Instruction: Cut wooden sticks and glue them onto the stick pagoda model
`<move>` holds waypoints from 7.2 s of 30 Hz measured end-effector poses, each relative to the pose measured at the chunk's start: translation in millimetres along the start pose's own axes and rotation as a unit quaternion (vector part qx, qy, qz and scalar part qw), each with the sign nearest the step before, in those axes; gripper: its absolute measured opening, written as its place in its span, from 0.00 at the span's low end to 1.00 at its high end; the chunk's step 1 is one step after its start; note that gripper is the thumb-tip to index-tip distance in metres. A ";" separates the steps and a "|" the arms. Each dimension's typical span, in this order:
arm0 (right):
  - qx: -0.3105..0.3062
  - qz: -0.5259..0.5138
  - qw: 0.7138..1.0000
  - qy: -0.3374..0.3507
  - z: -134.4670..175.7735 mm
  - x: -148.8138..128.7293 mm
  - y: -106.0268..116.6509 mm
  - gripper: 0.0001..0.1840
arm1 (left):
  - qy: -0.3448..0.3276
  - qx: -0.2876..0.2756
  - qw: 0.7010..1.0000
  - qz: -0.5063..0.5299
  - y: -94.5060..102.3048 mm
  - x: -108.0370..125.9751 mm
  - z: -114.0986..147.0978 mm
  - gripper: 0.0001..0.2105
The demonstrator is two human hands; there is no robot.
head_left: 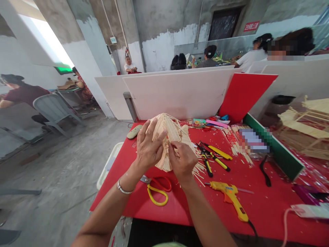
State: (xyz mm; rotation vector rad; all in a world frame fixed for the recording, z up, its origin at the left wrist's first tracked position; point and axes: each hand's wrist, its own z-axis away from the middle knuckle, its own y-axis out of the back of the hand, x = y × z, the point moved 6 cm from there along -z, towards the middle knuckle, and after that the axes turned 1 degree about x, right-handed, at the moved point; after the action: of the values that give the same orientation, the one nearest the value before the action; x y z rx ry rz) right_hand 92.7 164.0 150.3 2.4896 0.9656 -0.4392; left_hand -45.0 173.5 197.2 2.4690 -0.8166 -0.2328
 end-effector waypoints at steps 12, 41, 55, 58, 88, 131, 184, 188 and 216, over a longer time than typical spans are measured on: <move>0.021 -0.019 0.999 0.015 1.8 0.1 1.9 0.05 | 0.000 0.000 1.000 0.004 0.3 1.9 1.6 0.25; 0.040 -0.013 0.999 0.001 6.0 4.2 1.9 0.12 | 0.007 -0.003 1.000 0.007 0.2 1.7 4.3 0.23; 0.018 -0.031 0.999 0.015 4.0 1.6 2.5 0.08 | 0.012 -0.019 1.000 -0.002 1.1 3.7 3.2 0.22; 0.033 -0.051 0.998 0.030 4.2 -1.5 3.9 0.08 | 0.019 0.002 1.000 0.012 8.4 8.6 5.6 0.20; -0.352 0.419 0.788 -0.281 174.3 171.7 181.9 0.18 | 0.533 -0.065 0.495 0.684 -57.8 141.2 103.3 0.13; -0.068 0.251 0.960 0.107 -28.4 -3.1 91.5 0.08 | 0.532 0.005 0.518 0.669 -16.8 51.2 98.8 0.12; -0.025 0.360 0.920 0.154 -82.1 -12.8 52.4 0.08 | 0.537 0.092 0.491 0.680 -34.3 37.6 70.5 0.12; -0.021 0.359 0.919 0.159 -81.9 -14.8 51.7 0.06 | 0.539 0.092 0.489 0.680 -34.6 37.1 71.8 0.13; -0.031 0.345 0.930 0.122 -86.4 -16.6 60.4 0.09 | 0.539 0.100 0.522 0.654 -21.6 46.2 64.4 0.13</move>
State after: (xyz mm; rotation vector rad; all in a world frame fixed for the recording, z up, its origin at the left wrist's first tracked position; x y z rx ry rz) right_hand 134.5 157.8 248.3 2.6479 0.1228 0.1296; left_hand -17.3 133.2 131.3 0.9508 -1.6791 1.7507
